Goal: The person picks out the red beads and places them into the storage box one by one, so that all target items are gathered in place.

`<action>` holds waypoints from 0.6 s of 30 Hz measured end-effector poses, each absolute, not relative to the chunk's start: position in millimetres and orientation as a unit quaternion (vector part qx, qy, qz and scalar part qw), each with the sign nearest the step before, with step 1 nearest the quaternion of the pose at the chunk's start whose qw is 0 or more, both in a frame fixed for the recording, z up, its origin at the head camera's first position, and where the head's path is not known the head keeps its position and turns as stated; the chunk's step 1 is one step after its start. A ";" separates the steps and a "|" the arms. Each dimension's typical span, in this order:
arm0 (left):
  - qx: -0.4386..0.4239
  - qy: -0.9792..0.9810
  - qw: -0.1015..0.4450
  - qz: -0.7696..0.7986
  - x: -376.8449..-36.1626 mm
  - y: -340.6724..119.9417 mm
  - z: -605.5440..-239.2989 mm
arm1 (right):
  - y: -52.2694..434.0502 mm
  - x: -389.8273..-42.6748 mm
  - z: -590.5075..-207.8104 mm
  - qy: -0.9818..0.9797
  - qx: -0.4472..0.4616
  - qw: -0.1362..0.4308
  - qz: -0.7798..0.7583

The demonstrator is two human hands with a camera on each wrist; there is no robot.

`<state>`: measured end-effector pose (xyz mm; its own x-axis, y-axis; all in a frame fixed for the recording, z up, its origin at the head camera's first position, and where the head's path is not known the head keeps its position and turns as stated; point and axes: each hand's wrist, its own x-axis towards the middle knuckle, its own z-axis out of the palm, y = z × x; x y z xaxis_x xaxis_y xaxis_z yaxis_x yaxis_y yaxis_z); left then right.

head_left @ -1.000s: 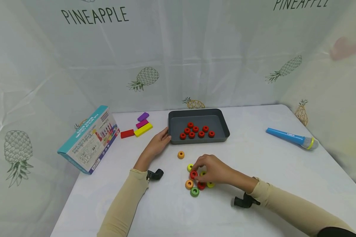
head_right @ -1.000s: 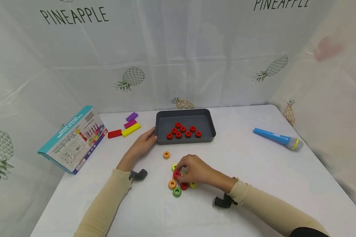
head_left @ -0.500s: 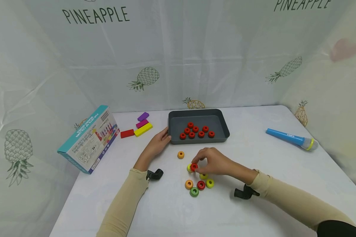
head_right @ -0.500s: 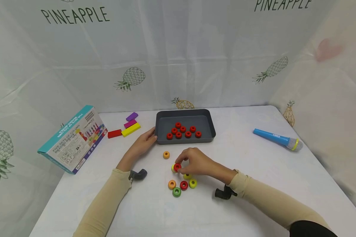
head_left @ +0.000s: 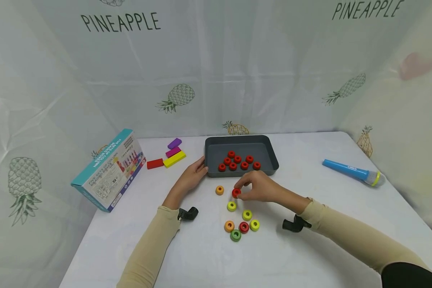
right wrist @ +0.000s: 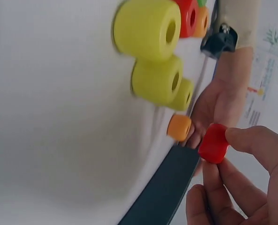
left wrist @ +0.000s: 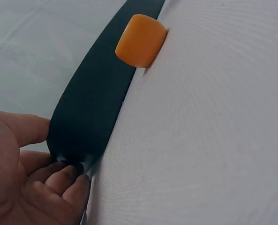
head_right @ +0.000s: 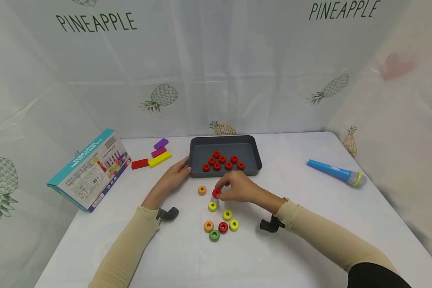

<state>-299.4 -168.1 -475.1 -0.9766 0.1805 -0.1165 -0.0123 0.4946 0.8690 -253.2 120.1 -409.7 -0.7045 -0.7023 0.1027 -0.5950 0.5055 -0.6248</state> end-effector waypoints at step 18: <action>0.054 0.858 0.091 0.502 -298.7 -167.9 -475.5 | 119.7 -291.8 -399.9 0.883 -0.336 0.046 -0.324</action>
